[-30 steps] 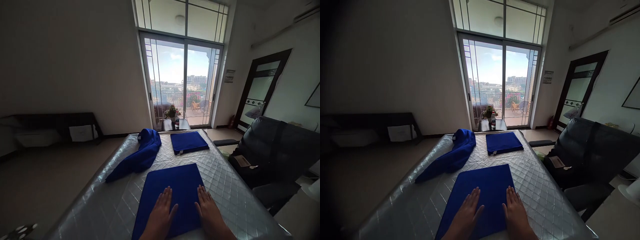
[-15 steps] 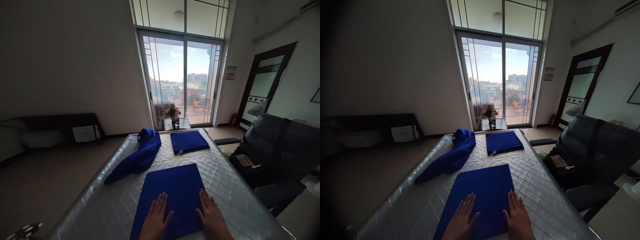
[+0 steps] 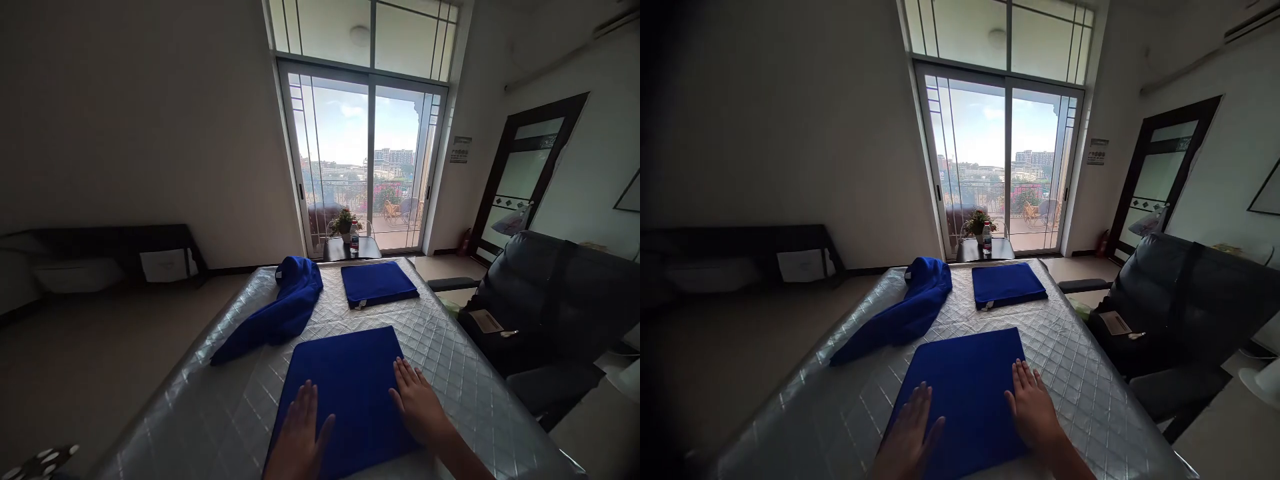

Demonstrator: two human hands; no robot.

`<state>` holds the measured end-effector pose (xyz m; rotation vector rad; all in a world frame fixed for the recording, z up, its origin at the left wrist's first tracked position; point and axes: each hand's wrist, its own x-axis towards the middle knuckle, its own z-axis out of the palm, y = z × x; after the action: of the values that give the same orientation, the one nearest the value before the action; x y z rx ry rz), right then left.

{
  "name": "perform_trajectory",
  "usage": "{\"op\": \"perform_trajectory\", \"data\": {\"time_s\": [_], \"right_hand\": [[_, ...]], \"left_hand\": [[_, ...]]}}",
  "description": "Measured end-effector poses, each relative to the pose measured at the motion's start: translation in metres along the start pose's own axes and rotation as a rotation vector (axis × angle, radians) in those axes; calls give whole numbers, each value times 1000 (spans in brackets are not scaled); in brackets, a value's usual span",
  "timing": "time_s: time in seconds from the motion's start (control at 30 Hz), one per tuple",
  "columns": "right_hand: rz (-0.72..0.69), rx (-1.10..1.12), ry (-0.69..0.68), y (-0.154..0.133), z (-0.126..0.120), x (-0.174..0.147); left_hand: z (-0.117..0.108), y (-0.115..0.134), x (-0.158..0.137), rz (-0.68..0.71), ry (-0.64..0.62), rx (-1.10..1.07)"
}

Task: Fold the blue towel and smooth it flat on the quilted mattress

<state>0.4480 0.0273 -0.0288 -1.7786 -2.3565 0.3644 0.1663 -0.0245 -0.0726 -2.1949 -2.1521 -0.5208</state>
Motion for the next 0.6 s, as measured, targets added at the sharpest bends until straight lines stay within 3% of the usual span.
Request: {"op": "perform_trajectory", "data": {"time_s": [0.1,0.17,0.23,0.3,0.47,0.6], "right_hand": [[-15,-35,44,-4,-4,28],[0,-59,58,-1,4,43],[17,-65,70,5,17,53],[24,-52,84,11,30,57],[27,7,117,17,39,55],[38,59,80,13,30,52]], "left_hand": [[-13,64,26,188,-124,-146],[-9,102,38,298,-188,-227],[4,126,43,336,-227,-280],[20,135,42,341,-237,-302],[37,110,29,330,-205,-234],[34,49,18,165,-170,-137]]}}
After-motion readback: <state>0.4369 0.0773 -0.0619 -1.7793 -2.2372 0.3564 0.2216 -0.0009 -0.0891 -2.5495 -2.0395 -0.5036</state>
